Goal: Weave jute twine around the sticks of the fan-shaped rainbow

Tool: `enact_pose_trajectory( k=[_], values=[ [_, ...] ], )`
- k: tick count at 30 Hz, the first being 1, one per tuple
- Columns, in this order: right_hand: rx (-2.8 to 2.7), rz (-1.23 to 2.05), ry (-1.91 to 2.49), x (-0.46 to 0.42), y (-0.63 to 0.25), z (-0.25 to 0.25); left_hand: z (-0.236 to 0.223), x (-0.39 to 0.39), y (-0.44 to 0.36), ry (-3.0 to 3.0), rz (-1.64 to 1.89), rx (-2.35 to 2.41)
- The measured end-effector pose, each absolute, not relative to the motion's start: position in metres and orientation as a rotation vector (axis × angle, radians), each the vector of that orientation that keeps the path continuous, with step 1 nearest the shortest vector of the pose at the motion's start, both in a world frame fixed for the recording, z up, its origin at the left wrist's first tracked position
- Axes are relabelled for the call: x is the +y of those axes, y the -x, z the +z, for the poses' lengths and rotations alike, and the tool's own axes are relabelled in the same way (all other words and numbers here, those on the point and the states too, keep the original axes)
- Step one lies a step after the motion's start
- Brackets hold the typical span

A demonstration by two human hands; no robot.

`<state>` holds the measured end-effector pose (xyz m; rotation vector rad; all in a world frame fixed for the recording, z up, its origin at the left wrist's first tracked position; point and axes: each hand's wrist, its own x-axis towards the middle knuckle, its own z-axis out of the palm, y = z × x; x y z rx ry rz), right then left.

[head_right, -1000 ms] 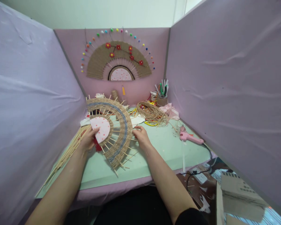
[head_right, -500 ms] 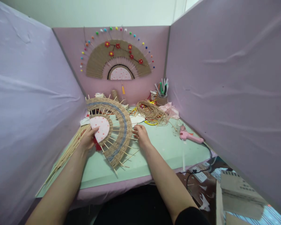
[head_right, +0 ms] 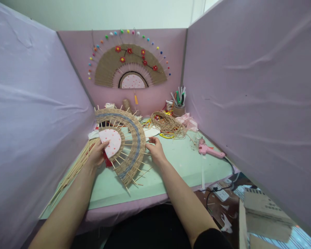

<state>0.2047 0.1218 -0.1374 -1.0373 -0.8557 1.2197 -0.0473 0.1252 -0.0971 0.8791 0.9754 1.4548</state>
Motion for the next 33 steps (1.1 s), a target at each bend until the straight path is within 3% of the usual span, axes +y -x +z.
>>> enact_pose_trajectory(
  k=[16, 23, 33],
  values=[
    [-0.624, 1.253, 0.871, 0.126, -0.217, -0.133, -0.096, 0.128, 0.053, -0.886, 1.503, 0.897],
    [-0.887, 1.209, 0.951, 0.119, -0.211, -0.128, -0.098, 0.129, 0.058, -0.836, 1.488, 0.852],
    [-0.758, 1.453, 0.847, 0.117, -0.211, -0.123, -0.1, 0.131, 0.059, -0.861, 1.472, 0.83]
  ],
)
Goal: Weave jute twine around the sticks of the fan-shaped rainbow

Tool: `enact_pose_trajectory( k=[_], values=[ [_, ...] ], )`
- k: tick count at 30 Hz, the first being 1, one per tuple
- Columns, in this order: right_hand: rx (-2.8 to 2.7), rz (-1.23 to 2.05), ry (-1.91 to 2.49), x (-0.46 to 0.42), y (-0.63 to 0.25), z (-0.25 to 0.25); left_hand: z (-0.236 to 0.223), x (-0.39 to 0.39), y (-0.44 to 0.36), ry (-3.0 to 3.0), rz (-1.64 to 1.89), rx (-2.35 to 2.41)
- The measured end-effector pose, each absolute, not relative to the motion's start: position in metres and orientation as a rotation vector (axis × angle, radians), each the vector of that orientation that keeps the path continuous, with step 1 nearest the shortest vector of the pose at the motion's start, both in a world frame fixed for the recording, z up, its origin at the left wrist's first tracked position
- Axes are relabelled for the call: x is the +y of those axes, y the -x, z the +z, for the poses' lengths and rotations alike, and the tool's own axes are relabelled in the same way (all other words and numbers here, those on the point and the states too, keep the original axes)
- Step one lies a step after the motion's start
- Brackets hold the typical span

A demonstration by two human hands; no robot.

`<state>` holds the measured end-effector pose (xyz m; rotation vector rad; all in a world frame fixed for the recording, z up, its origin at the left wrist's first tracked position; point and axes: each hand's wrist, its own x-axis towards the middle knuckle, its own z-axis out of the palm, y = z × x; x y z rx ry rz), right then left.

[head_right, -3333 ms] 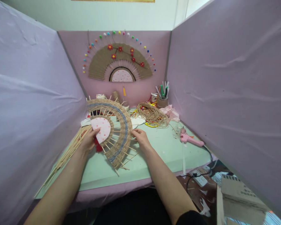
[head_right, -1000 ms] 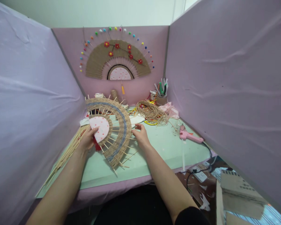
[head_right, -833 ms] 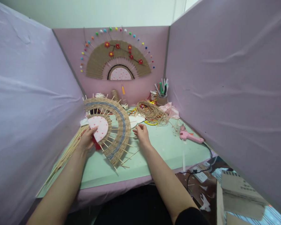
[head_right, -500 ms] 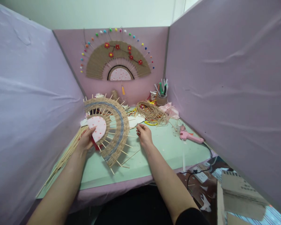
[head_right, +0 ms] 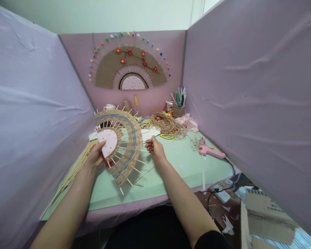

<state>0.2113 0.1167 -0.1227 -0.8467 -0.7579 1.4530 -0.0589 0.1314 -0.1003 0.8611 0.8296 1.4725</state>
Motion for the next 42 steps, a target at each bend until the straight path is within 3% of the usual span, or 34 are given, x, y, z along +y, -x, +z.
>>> enact_pose_trajectory(
  k=[10, 18, 22, 29, 35, 38, 42],
  values=[
    [-0.568, 1.428, 0.767, 0.116, -0.214, -0.117, -0.097, 0.129, 0.055, -0.745, 1.394, 0.894],
    [-0.907, 1.41, 0.871, 0.114, -0.208, -0.125, -0.101, 0.132, 0.058, -0.725, 1.382, 0.907],
    [-0.805, 1.364, 0.882, 0.115, -0.208, -0.124, -0.101, 0.131, 0.058, -0.743, 1.383, 0.887],
    [-0.59, 0.992, 0.984, 0.125, -0.22, -0.127, -0.101, 0.129, 0.059, -0.839, 1.338, 0.921],
    [-1.179, 0.424, 1.02, 0.107, -0.212, -0.12, -0.106, 0.13, 0.057, -0.923, 1.315, 1.019],
    [-1.371, 0.408, 0.899, 0.098, -0.206, -0.117, -0.107, 0.133, 0.057, -0.879, 1.368, 1.026],
    [-1.188, 0.5, 0.908, 0.101, -0.208, -0.12, -0.103, 0.136, 0.057, -0.774, 1.622, 0.984]
  ],
)
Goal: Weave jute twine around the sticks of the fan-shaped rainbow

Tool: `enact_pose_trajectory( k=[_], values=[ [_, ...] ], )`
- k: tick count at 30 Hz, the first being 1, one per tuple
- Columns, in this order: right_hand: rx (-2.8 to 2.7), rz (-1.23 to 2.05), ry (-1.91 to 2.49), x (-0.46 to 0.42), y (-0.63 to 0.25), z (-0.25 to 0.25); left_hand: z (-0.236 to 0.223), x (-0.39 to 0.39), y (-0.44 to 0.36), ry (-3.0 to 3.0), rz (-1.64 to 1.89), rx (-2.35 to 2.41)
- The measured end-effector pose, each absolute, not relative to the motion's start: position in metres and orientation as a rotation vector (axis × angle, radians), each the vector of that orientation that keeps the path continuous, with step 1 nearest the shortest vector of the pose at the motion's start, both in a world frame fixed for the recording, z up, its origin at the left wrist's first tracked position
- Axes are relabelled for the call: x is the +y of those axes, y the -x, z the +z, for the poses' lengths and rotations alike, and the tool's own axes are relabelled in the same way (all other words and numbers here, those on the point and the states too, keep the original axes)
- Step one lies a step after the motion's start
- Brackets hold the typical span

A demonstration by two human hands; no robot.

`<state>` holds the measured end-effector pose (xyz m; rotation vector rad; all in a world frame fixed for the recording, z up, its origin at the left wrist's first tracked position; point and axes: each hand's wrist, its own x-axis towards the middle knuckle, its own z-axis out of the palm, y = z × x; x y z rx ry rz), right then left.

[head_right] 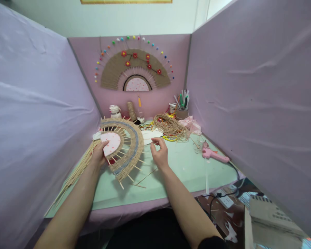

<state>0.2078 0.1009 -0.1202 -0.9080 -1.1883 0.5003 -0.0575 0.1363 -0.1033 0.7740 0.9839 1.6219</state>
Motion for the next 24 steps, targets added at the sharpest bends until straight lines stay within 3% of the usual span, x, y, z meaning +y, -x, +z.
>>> enact_pose_trajectory(
  k=[2, 5, 9, 17, 24],
  values=[
    [-1.009, 0.701, 0.935, 0.106, -0.21, -0.122, -0.101, 0.137, 0.058, -0.734, 1.741, 0.958],
    [-0.826, 1.256, 0.908, 0.108, -0.209, -0.12, -0.098, 0.137, 0.057, -0.715, 1.821, 0.921],
    [-0.881, 1.838, 0.805, 0.102, -0.202, -0.116, -0.098, 0.133, 0.052, -0.78, 1.807, 0.906],
    [-0.959, 1.896, 0.903, 0.1, -0.194, -0.121, -0.1, 0.125, 0.038, -0.916, 1.763, 0.903],
    [-0.937, 1.749, 0.991, 0.101, -0.191, -0.124, -0.097, 0.124, 0.039, -0.893, 1.787, 0.896]
  ],
)
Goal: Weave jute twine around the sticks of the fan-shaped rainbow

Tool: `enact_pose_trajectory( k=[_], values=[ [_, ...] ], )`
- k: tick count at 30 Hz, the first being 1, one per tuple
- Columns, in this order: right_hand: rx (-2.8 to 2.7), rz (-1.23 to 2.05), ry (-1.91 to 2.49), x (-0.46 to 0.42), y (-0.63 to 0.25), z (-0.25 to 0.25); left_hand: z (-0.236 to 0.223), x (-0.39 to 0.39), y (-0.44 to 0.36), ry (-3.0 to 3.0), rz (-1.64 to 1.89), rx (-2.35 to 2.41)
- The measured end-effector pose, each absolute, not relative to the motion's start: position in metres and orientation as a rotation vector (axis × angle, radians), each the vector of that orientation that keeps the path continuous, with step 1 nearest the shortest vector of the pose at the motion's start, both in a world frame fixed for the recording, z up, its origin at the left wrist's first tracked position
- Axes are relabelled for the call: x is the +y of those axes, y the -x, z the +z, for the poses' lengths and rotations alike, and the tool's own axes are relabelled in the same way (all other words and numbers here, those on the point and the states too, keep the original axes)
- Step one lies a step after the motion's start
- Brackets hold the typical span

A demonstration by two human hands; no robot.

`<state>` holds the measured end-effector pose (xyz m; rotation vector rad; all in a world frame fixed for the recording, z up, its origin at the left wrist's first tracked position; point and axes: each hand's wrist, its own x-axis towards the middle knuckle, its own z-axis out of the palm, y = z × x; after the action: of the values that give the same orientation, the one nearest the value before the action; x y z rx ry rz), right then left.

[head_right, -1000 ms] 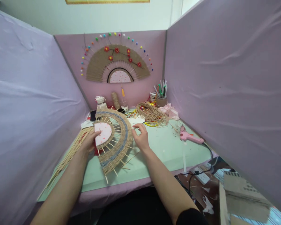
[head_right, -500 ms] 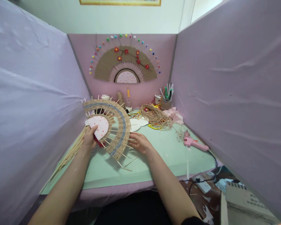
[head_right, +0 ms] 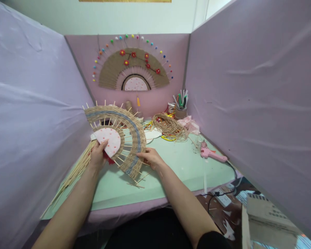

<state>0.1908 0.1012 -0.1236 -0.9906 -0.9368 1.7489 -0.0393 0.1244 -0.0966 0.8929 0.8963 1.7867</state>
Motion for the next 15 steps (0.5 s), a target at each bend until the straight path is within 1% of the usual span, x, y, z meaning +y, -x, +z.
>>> enact_pose_trajectory(
  k=[4, 12, 15],
  values=[
    [-0.906, 1.735, 0.996, 0.1027, -0.1938, -0.1234, -0.0951, 0.1265, 0.0441, -0.885, 1.812, 0.91],
    [-0.906, 1.948, 0.862, 0.0993, -0.1971, -0.1231, -0.0949, 0.1288, 0.0451, -0.88, 1.923, 0.902],
    [-0.902, 1.97, 0.879, 0.0958, -0.1918, -0.1233, -0.0951, 0.1279, 0.0435, -0.897, 1.965, 0.926]
  ],
)
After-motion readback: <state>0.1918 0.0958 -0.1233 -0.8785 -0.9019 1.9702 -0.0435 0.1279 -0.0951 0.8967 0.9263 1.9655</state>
